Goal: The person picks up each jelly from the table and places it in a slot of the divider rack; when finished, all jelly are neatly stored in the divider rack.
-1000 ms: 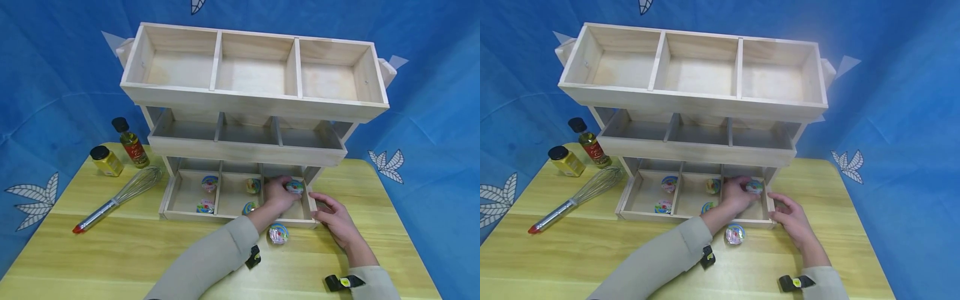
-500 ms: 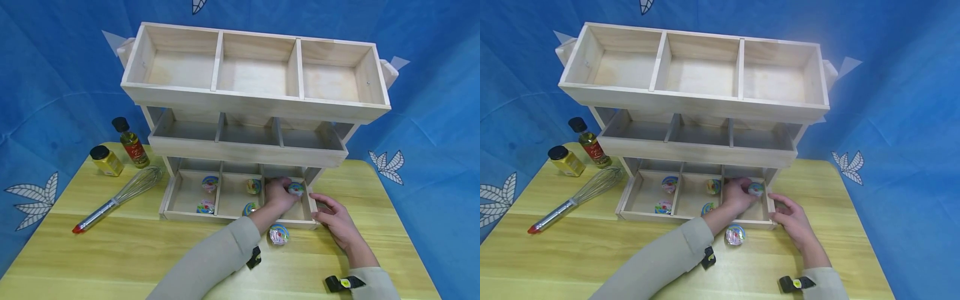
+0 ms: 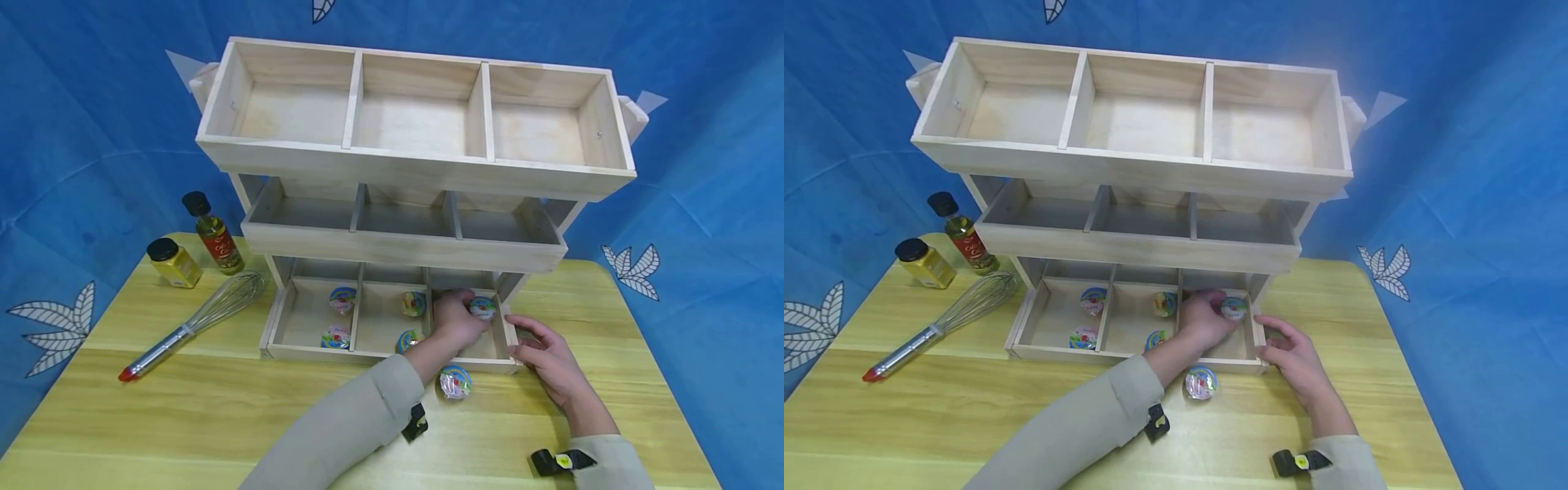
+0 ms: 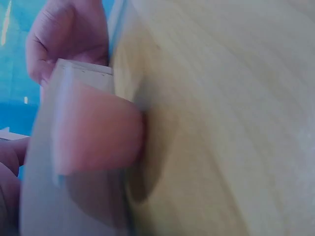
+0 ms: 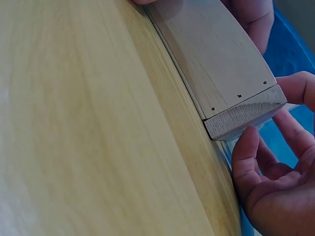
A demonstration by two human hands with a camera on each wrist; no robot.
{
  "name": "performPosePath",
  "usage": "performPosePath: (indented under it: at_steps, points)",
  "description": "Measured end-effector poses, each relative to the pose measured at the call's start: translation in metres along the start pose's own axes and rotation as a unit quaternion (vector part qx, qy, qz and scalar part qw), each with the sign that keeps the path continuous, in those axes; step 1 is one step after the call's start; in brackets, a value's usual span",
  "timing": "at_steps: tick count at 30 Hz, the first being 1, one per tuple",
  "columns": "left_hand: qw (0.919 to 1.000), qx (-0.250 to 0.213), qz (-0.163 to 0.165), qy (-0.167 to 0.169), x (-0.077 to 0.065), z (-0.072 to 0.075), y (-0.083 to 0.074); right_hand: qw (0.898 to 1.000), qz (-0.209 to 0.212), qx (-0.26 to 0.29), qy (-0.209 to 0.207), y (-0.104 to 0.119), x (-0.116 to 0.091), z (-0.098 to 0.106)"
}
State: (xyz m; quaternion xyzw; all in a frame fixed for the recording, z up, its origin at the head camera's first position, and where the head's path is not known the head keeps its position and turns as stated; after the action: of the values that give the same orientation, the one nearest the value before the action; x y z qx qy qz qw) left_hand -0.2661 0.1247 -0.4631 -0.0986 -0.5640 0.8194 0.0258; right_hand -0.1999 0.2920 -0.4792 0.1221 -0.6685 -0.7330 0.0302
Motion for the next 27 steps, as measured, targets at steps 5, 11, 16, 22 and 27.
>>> performPosePath:
  at_steps: [5,11,16,22,27]
  points:
    - [0.9998,0.018,0.011,0.005,-0.007,0.006,-0.008,1.000,0.001,-0.005,0.000,0.001,0.000,-0.001]
    - [0.9983,0.049,-0.029,0.009,-0.019,0.020,-0.021,1.000,0.008,-0.002,0.000,0.002,0.000,0.000]
    - [0.9977,0.025,-0.045,0.043,-0.034,0.033,-0.026,1.000,0.010,-0.002,0.004,0.003,0.000,-0.001]
    - [0.9931,-0.006,-0.070,0.094,-0.062,0.049,-0.024,1.000,0.005,-0.013,0.008,0.005,0.001,-0.001]
    - [0.9868,-0.035,-0.104,0.120,-0.091,0.058,-0.018,1.000,0.002,-0.023,0.006,0.003,0.001,0.000]
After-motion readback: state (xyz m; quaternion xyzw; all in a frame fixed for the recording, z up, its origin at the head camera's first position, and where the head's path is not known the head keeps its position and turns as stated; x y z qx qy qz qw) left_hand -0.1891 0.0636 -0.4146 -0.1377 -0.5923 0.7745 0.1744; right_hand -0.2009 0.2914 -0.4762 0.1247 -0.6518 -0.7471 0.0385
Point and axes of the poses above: each hand's wrist, its own x-axis towards the middle knuckle, its own z-axis out of the back of the hand, y = z × x, the point moved 8 cm from there along x, towards the middle knuckle, and after that the axes turned 8 degrees about y, right-handed, at the moved point
